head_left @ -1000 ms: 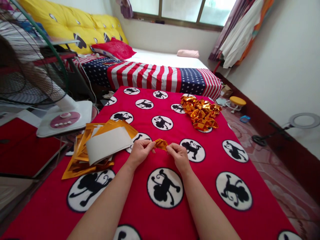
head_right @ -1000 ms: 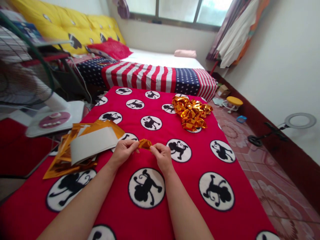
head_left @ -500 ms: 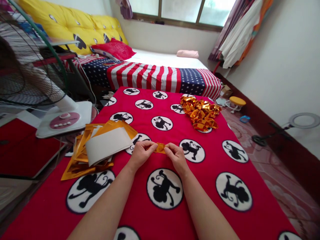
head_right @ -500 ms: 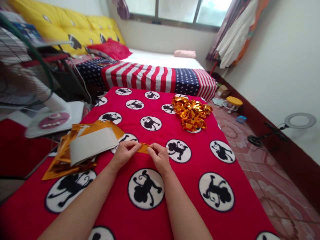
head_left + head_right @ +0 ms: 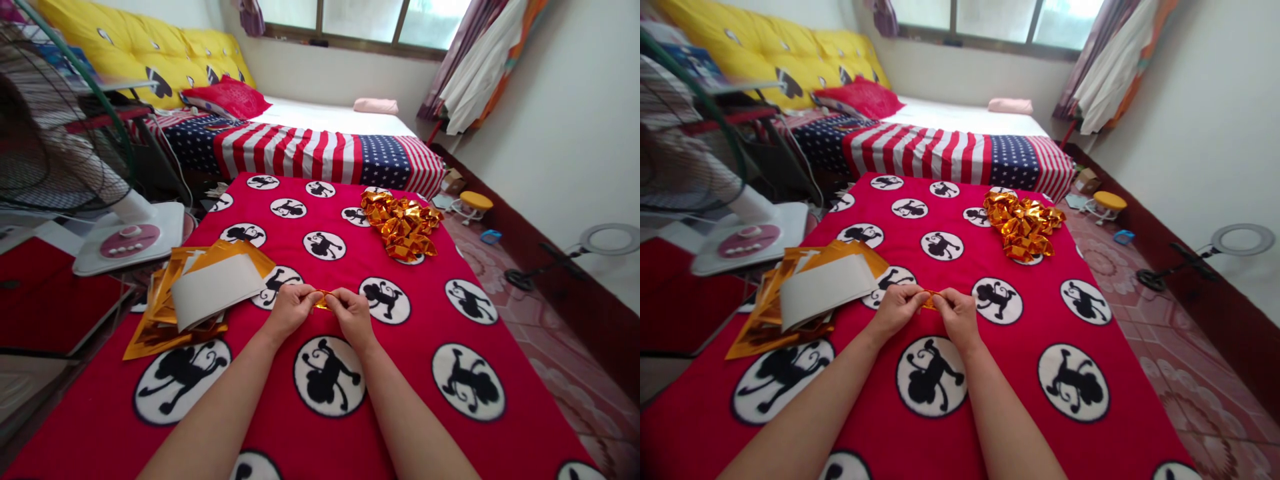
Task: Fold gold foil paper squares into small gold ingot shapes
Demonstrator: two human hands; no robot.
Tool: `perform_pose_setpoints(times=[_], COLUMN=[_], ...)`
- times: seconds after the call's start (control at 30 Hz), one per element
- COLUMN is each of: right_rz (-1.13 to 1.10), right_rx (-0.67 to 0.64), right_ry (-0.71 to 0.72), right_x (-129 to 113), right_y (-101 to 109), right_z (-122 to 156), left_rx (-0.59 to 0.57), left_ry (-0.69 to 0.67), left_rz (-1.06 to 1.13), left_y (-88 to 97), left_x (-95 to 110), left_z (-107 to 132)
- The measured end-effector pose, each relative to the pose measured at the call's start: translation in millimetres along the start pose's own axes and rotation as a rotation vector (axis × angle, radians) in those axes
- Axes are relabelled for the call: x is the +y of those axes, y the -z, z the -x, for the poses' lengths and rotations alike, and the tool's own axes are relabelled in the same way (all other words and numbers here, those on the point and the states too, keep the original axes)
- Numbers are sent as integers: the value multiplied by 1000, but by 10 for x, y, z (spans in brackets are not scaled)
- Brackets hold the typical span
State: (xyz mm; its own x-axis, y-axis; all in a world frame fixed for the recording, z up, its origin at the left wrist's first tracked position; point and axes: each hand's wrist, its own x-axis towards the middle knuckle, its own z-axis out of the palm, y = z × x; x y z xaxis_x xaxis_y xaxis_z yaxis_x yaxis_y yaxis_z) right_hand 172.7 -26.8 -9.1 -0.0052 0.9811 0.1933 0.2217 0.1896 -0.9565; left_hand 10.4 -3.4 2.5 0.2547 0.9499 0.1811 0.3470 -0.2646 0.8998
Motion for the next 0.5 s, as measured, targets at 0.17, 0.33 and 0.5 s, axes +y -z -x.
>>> perform_pose_setpoints(times=[0.17,0.33,0.5], right_rz=[-215,-333,-315], right_rx=[39,44,27], right_ry=[-116,-201,-199], right_x=[12,-33,-51], right_y=[-3,47,106], right_z=[-21,-66,-94], left_rx=[-11,-55,-20], left_ry=[130,117,162], left_rz=[289,400,340], left_y=[12,78,90], left_x=[-39,-61,-109], left_z=[-30,-3,14])
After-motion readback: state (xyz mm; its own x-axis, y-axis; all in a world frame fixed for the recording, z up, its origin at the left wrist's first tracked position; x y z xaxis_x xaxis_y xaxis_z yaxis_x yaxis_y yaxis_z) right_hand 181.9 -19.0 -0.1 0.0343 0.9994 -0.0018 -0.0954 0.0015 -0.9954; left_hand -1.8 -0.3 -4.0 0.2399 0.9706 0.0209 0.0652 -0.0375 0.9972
